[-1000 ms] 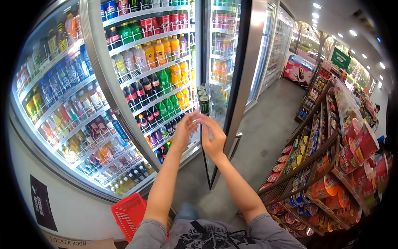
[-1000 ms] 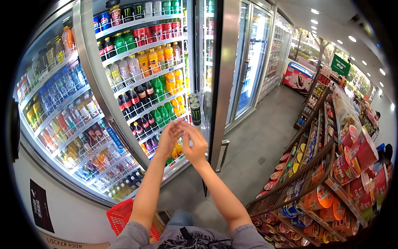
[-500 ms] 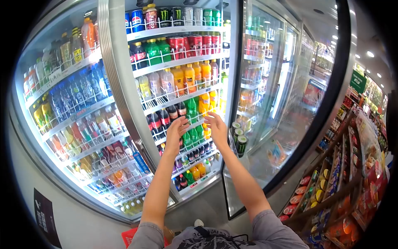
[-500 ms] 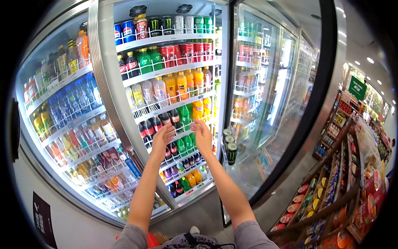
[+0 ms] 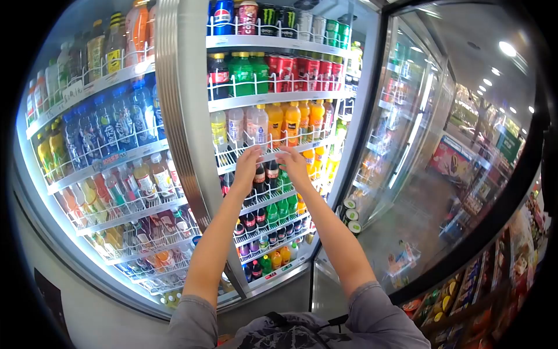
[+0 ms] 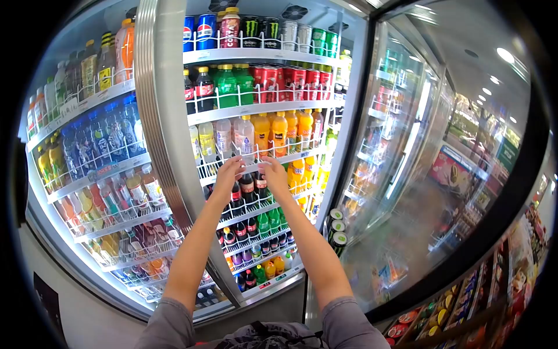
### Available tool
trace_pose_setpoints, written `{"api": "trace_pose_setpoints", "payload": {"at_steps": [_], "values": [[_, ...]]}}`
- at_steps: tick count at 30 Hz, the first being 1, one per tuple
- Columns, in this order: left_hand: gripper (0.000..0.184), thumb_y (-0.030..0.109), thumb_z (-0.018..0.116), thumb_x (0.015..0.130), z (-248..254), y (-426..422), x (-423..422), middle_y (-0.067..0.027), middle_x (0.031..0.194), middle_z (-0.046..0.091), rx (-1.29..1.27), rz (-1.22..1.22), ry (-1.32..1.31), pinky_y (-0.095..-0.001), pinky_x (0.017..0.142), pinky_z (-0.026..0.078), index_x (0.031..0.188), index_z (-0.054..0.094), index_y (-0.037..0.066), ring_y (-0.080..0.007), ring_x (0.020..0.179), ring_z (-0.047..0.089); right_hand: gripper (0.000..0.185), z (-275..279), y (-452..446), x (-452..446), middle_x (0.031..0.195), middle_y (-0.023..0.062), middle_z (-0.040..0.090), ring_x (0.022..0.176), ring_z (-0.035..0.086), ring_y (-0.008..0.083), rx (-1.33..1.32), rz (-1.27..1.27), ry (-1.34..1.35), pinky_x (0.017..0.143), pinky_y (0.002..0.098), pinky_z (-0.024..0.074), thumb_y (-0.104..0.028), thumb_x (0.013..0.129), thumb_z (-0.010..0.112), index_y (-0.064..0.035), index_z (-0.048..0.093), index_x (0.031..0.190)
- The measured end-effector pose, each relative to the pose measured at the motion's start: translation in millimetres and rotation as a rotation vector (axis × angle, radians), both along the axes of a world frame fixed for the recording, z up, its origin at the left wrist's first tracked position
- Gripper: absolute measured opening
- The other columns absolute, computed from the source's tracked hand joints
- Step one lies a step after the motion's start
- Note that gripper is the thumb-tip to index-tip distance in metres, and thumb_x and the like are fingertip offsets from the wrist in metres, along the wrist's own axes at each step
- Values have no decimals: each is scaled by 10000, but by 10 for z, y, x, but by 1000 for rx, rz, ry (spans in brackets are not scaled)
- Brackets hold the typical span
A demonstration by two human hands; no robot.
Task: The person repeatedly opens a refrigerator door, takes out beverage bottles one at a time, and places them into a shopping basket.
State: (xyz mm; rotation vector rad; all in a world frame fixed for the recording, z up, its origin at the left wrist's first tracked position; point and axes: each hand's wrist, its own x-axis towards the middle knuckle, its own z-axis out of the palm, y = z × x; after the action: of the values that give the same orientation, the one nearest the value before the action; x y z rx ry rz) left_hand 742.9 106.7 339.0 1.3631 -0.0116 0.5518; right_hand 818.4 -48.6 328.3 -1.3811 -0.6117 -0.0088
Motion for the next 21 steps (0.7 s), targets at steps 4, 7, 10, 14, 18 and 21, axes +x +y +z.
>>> {"api": "trace_pose_setpoints", "payload": {"at_steps": [4, 7, 10, 14, 18, 21], "values": [[344, 166, 502, 955, 31, 277, 607, -61, 1144, 629, 43, 88, -133, -275, 878, 425, 1270, 572, 48, -149, 1002, 572, 383, 77, 330, 473, 1159, 101, 640, 1054, 614, 200, 57, 94, 41, 891, 335, 482, -292, 981, 453, -57, 546, 1268], [313, 132, 523, 943, 101, 396, 896, -44, 1134, 626, 14, 92, -170, -259, 899, 417, 1234, 596, 40, -140, 1014, 565, 425, 73, 505, 836, 1162, 74, 637, 1051, 612, 184, 104, 132, 55, 888, 321, 470, -368, 983, 456, -67, 544, 1270], [323, 165, 486, 957, 147, 477, 1146, -82, 1147, 629, -11, 279, -75, -292, 954, 418, 1229, 592, 29, -183, 1080, 574, 488, 139, 673, 1132, 1209, 56, 614, 1105, 579, 161, 113, 195, 25, 922, 308, 443, -443, 1007, 392, -66, 538, 1280], [320, 264, 463, 962, 272, 561, 1346, -55, 1086, 599, -110, 229, -181, -299, 862, 441, 1145, 604, 42, -160, 974, 548, 433, 374, 916, 1206, 1048, 22, 626, 929, 585, 103, 237, 222, 51, 768, 228, 450, -382, 1014, 384, -47, 569, 1219], [427, 336, 433, 996, 398, 713, 1552, -54, 1271, 564, -126, 119, 30, -302, 973, 373, 1282, 559, 44, -168, 1156, 508, 532, 73, 1159, 1888, 852, 41, 612, 778, 545, 129, 67, 126, 63, 724, 273, 434, -474, 1019, 333, -21, 598, 1106], [370, 436, 408, 996, 338, 668, 1651, -9, 817, 477, -242, 133, -1, -288, 770, 411, 913, 533, 97, -144, 817, 474, 541, -122, 1273, 2026, 831, 32, 597, 740, 521, 106, -18, -19, 64, 666, 250, 419, -488, 1011, 352, -10, 598, 1078]]}}
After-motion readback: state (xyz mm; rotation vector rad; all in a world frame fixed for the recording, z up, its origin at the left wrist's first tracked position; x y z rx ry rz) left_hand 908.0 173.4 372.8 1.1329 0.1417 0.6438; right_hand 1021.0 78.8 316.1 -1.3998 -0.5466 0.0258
